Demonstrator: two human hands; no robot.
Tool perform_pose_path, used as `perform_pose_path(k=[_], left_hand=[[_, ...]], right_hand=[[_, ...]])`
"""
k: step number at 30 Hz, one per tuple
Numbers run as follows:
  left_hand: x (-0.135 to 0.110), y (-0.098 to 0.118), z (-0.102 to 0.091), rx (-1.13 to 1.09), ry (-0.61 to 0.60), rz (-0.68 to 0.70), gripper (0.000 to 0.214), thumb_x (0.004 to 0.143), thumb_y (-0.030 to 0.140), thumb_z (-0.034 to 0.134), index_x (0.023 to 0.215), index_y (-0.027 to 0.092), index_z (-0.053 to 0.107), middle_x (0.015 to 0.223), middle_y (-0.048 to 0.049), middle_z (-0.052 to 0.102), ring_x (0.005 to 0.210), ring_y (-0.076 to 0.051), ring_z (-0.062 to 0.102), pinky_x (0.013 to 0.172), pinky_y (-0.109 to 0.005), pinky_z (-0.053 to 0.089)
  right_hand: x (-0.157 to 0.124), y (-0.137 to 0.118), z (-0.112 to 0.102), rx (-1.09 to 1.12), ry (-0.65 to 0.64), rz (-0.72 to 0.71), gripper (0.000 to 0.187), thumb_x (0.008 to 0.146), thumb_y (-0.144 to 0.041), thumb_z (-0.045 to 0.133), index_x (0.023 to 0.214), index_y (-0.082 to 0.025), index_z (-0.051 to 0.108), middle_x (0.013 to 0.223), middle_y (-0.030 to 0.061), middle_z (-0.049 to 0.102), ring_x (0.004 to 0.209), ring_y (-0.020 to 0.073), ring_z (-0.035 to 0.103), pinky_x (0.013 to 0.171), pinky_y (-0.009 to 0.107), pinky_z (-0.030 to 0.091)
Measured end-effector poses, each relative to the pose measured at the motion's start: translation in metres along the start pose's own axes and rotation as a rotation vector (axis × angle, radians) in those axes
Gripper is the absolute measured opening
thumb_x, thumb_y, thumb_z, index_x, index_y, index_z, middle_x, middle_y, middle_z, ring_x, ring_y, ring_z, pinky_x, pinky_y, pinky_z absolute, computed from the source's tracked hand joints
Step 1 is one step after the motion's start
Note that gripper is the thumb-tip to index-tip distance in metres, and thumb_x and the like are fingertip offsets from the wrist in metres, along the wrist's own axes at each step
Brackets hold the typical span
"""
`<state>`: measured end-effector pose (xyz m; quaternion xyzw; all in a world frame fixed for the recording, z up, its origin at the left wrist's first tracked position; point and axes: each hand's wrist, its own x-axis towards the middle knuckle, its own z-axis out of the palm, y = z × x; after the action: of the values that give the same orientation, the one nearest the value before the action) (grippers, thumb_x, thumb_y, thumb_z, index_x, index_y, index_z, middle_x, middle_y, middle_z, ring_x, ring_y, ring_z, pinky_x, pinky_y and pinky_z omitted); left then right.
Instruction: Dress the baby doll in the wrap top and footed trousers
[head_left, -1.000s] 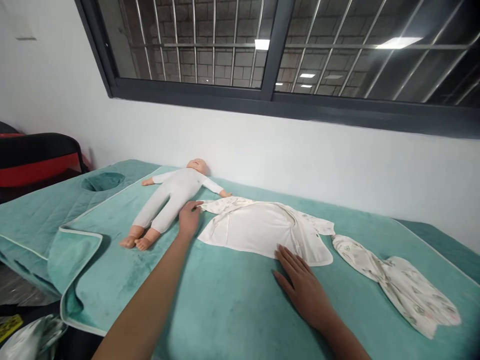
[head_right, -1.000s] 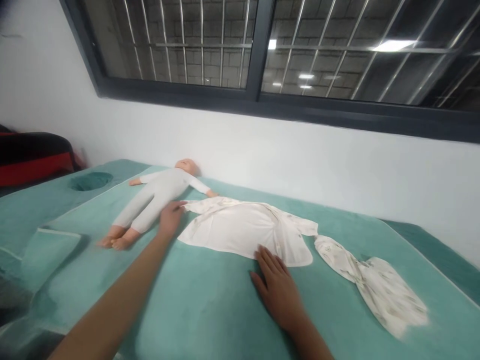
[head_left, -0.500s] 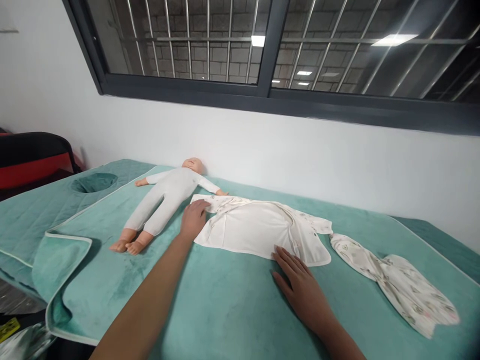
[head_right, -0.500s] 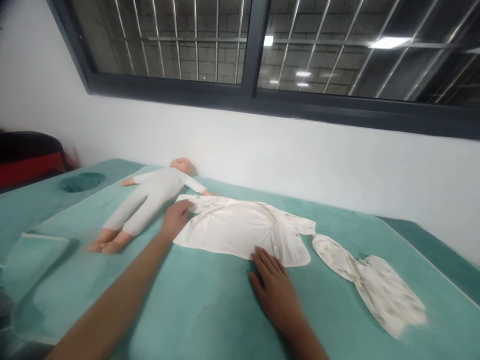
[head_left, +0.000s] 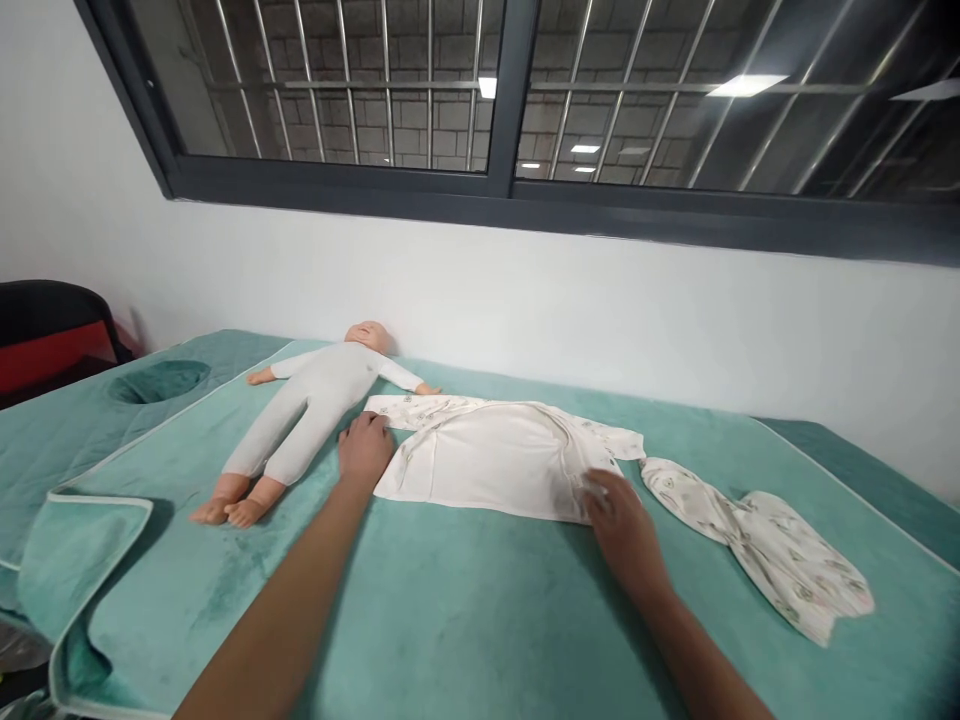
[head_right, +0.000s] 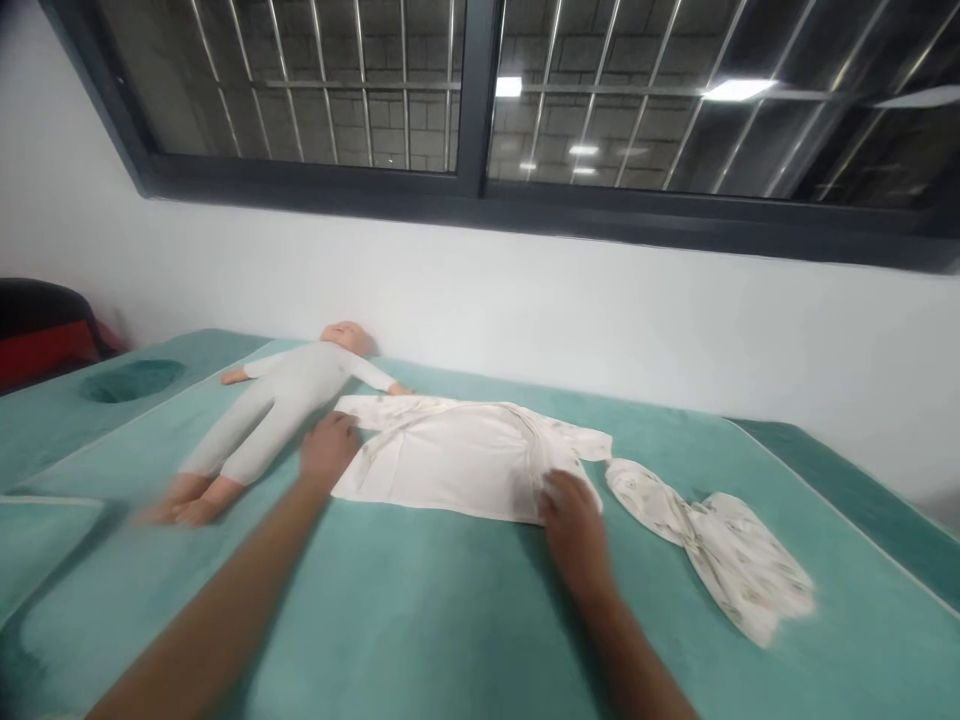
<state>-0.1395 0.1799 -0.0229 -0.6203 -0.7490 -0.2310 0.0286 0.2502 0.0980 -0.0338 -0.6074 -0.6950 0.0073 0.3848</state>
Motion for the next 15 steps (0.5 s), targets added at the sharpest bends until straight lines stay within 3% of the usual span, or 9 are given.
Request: perform_pose_path(k=[2, 4, 8, 12, 15], left_hand=[[0.001, -0.001, 0.002, 0.003, 0.001, -0.003, 0.039, 0.087, 0.019, 0.037, 0.113, 0.021, 0.066, 0.131, -0.0097, 0.058, 0.118, -0.028, 0.052, 0.096, -0.044, 0.041], [0.001, -0.002, 0.004, 0.003, 0.002, -0.004, 0.04, 0.087, 0.018, 0.037, 0.114, 0.022, 0.065, 0.134, -0.0081, 0.056, 0.121, -0.027, 0.05, 0.098, -0.044, 0.04], [0.002, -0.004, 0.006, -0.007, 0.011, -0.006, 0.039, 0.086, 0.02, 0.038, 0.115, 0.023, 0.065, 0.135, -0.0063, 0.057, 0.123, -0.026, 0.049, 0.1, -0.045, 0.039], [0.004, -0.005, 0.01, -0.014, 0.029, -0.022, 0.039, 0.085, 0.021, 0.038, 0.113, 0.024, 0.066, 0.134, -0.0055, 0.058, 0.123, -0.027, 0.05, 0.099, -0.046, 0.04], [0.005, -0.006, 0.012, -0.013, 0.041, -0.027, 0.038, 0.085, 0.021, 0.039, 0.112, 0.024, 0.066, 0.132, -0.0056, 0.059, 0.121, -0.027, 0.051, 0.098, -0.047, 0.041]], right_hand=[[0.028, 0.032, -0.006, -0.11, 0.134, 0.15, 0.045, 0.086, -0.046, 0.046, 0.114, -0.013, 0.059, 0.115, 0.0167, 0.061, 0.109, 0.0302, 0.055, 0.096, 0.047, 0.044], [0.055, 0.062, -0.012, -0.261, 0.156, 0.347, 0.055, 0.082, -0.05, 0.05, 0.116, -0.007, 0.057, 0.114, 0.0232, 0.059, 0.108, 0.0344, 0.055, 0.093, 0.049, 0.044], [0.093, 0.106, -0.018, -0.332, -0.01, 0.56, 0.055, 0.078, -0.056, 0.054, 0.108, -0.011, 0.063, 0.103, 0.0228, 0.065, 0.095, 0.0366, 0.06, 0.084, 0.051, 0.044], [0.112, 0.131, -0.014, -0.058, 0.033, 0.537, 0.044, 0.064, -0.056, 0.065, 0.085, -0.017, 0.068, 0.085, 0.0119, 0.07, 0.074, 0.0259, 0.063, 0.073, 0.04, 0.046], [0.12, 0.143, -0.01, 0.058, 0.093, 0.465, 0.039, 0.066, -0.051, 0.062, 0.082, -0.017, 0.068, 0.075, 0.0068, 0.068, 0.068, 0.0198, 0.061, 0.066, 0.032, 0.046]])
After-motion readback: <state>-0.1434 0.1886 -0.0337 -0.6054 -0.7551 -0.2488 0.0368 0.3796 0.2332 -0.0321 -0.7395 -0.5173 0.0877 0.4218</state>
